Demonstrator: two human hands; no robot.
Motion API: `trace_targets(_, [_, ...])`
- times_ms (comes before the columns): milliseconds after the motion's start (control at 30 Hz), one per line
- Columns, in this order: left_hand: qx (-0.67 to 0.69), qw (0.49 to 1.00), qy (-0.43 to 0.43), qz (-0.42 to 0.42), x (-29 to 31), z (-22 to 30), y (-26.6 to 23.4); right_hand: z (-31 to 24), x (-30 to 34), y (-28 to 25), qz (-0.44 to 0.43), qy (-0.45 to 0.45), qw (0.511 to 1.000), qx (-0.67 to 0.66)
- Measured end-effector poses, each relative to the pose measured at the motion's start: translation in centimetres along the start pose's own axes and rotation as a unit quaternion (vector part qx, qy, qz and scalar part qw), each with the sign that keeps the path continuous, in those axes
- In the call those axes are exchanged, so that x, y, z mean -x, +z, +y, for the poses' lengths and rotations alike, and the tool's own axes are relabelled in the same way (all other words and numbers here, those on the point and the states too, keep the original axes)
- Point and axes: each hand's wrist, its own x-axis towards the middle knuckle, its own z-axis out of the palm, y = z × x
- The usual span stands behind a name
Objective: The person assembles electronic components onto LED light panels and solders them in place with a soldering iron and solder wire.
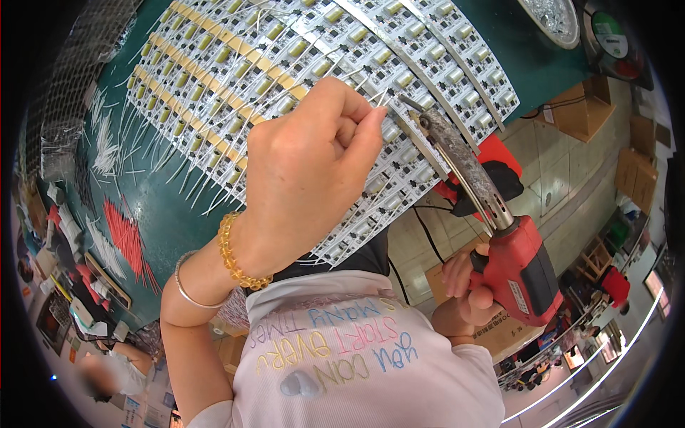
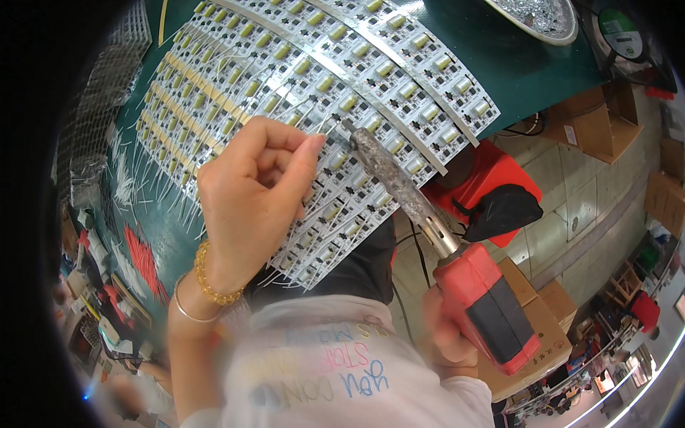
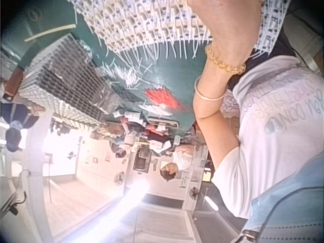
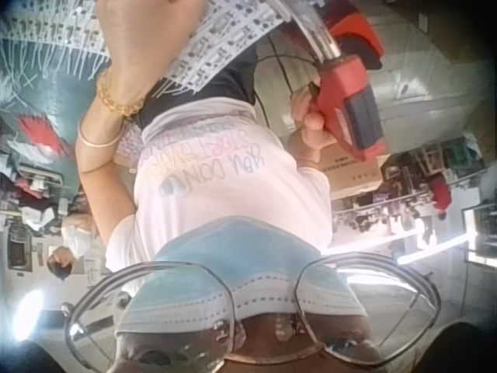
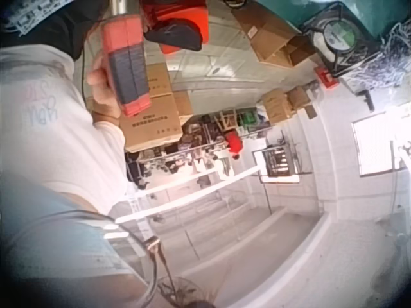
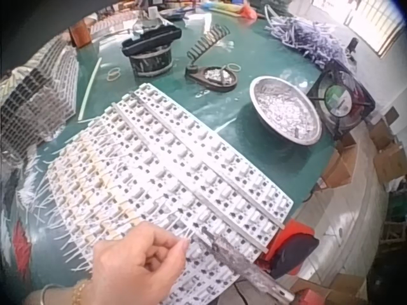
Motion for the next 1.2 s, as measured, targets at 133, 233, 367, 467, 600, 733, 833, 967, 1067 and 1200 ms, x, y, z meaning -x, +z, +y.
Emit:
trace_targets(133, [0.011,1.0,-0.013,-0.005,0.1,-0.1,0.3,-2.3,-2.4,3.9,-0.103,-0.076,0.989,0.073])
trace_targets(233, [0.013,1.0,-0.013,-0.006,0.1,-0.1,0.3,-2.4,-2.4,4.3,-0.1,-0.073,0.99,0.073])
trace_targets(367, [0.005,1.0,-0.006,-0.002,0.0,-0.1,0.3,-1.7,-1.4,3.9,-0.056,-0.069,0.987,0.137])
trace_targets(467, [0.009,1.0,-0.015,-0.004,0.1,0.0,0.3,-1.7,-2.0,4.2,-0.076,-0.065,0.994,0.053])
trace_targets(600, [0.006,1.0,-0.002,-0.001,0.1,-0.2,0.4,-2.0,-2.3,5.0,-0.06,-0.083,0.994,0.036])
trace_targets(733, [0.004,1.0,-0.002,0.002,0.1,-0.1,0.3,-1.1,-1.9,3.7,-0.063,-0.054,0.996,0.022])
trace_targets(833, [0.006,1.0,-0.001,0.002,0.0,-0.2,0.2,0.5,0.1,1.4,0.014,-0.005,1.0,-0.01])
trace_targets(967, [0.021,1.0,0.008,0.022,0.0,0.0,0.7,-1.7,-1.5,4.0,-0.06,-0.039,0.997,-0.029])
trace_targets(1067, [0.024,0.999,0.003,0.024,0.0,-0.2,0.5,-2.4,-2.3,4.5,-0.091,-0.061,0.993,0.049])
trace_targets(1200, [-0.009,0.999,0.028,0.015,0.0,-0.4,0.1,-2.2,-1.7,4.7,-0.06,-0.041,0.997,0.015])
